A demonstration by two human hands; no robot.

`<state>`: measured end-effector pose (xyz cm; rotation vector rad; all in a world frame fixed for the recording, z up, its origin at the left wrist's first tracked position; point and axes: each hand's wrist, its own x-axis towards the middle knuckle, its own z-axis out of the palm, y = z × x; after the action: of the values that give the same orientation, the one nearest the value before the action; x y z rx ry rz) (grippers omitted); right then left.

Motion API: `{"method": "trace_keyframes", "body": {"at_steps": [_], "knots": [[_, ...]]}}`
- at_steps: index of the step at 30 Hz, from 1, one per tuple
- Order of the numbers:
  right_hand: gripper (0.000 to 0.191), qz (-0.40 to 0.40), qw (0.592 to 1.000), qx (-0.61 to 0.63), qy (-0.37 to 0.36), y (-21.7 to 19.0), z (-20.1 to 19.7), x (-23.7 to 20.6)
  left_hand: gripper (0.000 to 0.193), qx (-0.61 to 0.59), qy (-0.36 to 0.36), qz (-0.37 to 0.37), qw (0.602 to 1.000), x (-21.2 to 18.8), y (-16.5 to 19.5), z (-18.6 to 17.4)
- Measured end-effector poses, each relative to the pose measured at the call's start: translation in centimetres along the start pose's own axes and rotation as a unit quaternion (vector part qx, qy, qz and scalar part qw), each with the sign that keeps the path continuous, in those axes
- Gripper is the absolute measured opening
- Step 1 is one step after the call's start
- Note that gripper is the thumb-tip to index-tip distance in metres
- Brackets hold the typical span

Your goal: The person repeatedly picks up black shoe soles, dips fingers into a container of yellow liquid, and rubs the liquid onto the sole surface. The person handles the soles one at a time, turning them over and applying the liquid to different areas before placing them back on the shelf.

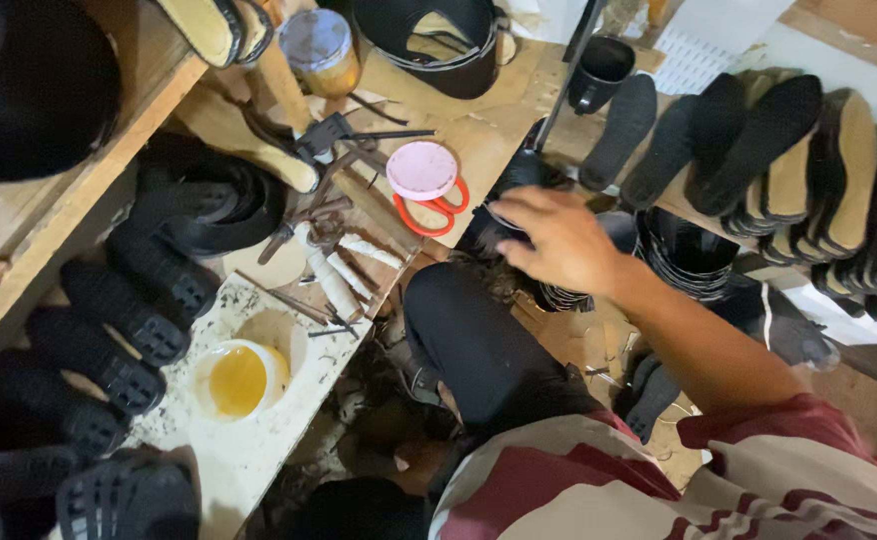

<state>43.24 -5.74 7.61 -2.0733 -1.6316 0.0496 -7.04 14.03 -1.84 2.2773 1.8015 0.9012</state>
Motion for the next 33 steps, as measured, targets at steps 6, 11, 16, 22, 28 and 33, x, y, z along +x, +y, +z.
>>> {"method": "trace_keyframes", "body": {"at_steps": [6,11,16,22,28,33], "knots": [[0.05,-0.107,0.992,0.045,-0.041,-3.1,1.1,0.4,0.043,0.148,0.018,0.082,0.985,-2.3,-2.7,-5.7],[0.05,-0.108,0.987,0.088,-0.076,-4.8,0.8,0.6,0.047,0.14,-0.008,0.056,0.988,-4.2,1.0,-9.5],[0.05,-0.162,0.978,0.079,-0.101,-6.2,1.6,1.3,0.062,0.204,-0.009,0.027,0.979,-3.7,3.2,-9.6],[0.048,-0.195,0.96,0.136,-0.151,-9.6,3.3,2.1,0.059,0.191,0.01,0.017,0.981,-4.3,3.4,-8.7],[0.056,-0.23,0.924,0.223,-0.21,-15.0,6.0,1.9,0.034,-0.045,-0.05,-0.037,0.997,-5.0,4.1,-9.7],[0.08,-0.19,0.822,0.47,-0.259,-20.0,9.7,1.3,0.026,-0.374,-0.144,-0.07,0.914,-8.3,8.6,-8.7]]}}
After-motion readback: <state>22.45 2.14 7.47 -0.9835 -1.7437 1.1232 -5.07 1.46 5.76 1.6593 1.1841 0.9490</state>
